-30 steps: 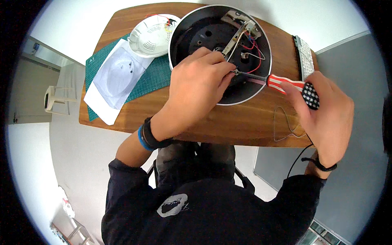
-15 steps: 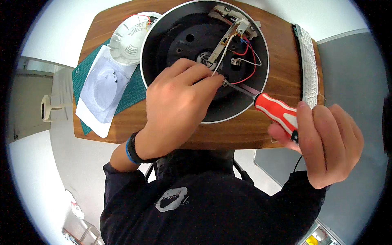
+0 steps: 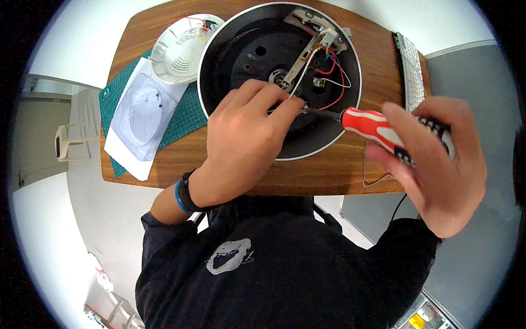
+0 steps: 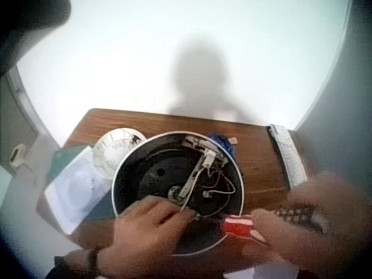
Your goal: The person disassembles a white cylindrical appliance, removes the top cover, and wipes the interior with a blue cloth. They then use a screwdriver to adjust internal components and wires before placing the cover back on the device.
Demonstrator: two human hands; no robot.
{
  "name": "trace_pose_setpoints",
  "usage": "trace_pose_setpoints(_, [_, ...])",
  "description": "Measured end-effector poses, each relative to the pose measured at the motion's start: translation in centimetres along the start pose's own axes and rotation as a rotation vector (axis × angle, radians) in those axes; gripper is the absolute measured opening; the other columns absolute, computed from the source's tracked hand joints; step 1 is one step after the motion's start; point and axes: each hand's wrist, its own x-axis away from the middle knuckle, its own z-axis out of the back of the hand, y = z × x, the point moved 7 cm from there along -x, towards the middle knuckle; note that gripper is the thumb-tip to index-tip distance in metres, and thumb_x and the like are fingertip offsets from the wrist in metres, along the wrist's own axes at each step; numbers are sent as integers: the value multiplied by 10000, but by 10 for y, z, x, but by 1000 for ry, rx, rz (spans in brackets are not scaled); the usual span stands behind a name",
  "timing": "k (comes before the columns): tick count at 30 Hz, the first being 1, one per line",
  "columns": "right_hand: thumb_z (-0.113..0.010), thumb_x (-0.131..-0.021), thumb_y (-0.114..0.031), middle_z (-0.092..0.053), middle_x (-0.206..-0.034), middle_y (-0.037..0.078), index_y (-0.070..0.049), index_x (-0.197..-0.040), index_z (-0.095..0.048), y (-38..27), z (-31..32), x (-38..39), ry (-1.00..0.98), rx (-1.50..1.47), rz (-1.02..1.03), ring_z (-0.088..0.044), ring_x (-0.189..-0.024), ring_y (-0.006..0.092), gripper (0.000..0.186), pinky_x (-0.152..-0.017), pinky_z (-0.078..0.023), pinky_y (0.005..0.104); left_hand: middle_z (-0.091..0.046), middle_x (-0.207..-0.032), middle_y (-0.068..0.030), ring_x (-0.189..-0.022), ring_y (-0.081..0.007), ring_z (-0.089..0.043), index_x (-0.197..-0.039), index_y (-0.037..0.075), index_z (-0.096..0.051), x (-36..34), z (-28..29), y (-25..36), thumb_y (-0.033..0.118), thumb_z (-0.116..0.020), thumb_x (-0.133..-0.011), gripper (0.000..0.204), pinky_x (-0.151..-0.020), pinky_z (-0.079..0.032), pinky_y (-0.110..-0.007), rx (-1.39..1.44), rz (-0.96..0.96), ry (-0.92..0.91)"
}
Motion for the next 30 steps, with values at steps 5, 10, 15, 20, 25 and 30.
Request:
trace_pose_setpoints(5, [-995,-722,-241,-674,-999,118,-52,-1208,-756,8,0,-5,75,22,-227,-715,-850,244,574,-683,-569,341,-737,-941,-33,-893,-258,-724,-1010,124,-810,2,0,-2,88,-844,-826,191,-732,-592,-390,-7,-10,32])
trace_pose_setpoints(10, [-1002,-720,-284,-645,-911,107,-43,-1093,-719,2,3,0,28,251,-192,-679,-693,259,527,-614,-549,354,-736,-938,-23,-894,-256,-725,-1004,129,-807,0,1,0,92,-833,-824,186,-737,-592,-389,6,-44,21])
trace_pose_setpoints(15, [-1008,-705,-255,-631,-903,112,-35,-1095,-722,-9,-1,-5,113,178,-76,-656,-684,249,531,-581,-524,348,-735,-937,-22,-898,-254,-725,-998,126,-804,0,2,0,83,-821,-809,194,-735,-591,-382,11,-49,29])
trace_pose_setpoints(20, [-988,-730,-256,-637,-921,132,-34,-1148,-719,-2,1,-4,67,90,-45,-657,-719,263,544,-594,-518,340,-729,-931,-22,-910,-256,-725,-999,115,-798,0,0,0,75,-811,-800,203,-733,-593,-381,10,-80,39])
trace_pose_setpoints(25, [-971,-725,-296,-665,-962,139,-34,-1189,-719,3,-3,0,71,34,-58,-677,-759,272,590,-632,-531,349,-725,-937,-28,-916,-260,-724,-1017,110,-801,1,0,2,69,-812,-793,227,-742,-599,-386,-20,-55,35])
trace_pose_setpoints(30, [-956,-741,-304,-685,-990,138,-33,-1209,-725,8,0,-3,25,13,-18,-694,-799,272,588,-666,-544,353,-723,-943,-34,-924,-261,-721,-1034,103,-807,0,0,3,70,-825,-800,237,-750,-600,-390,-12,-37,39])
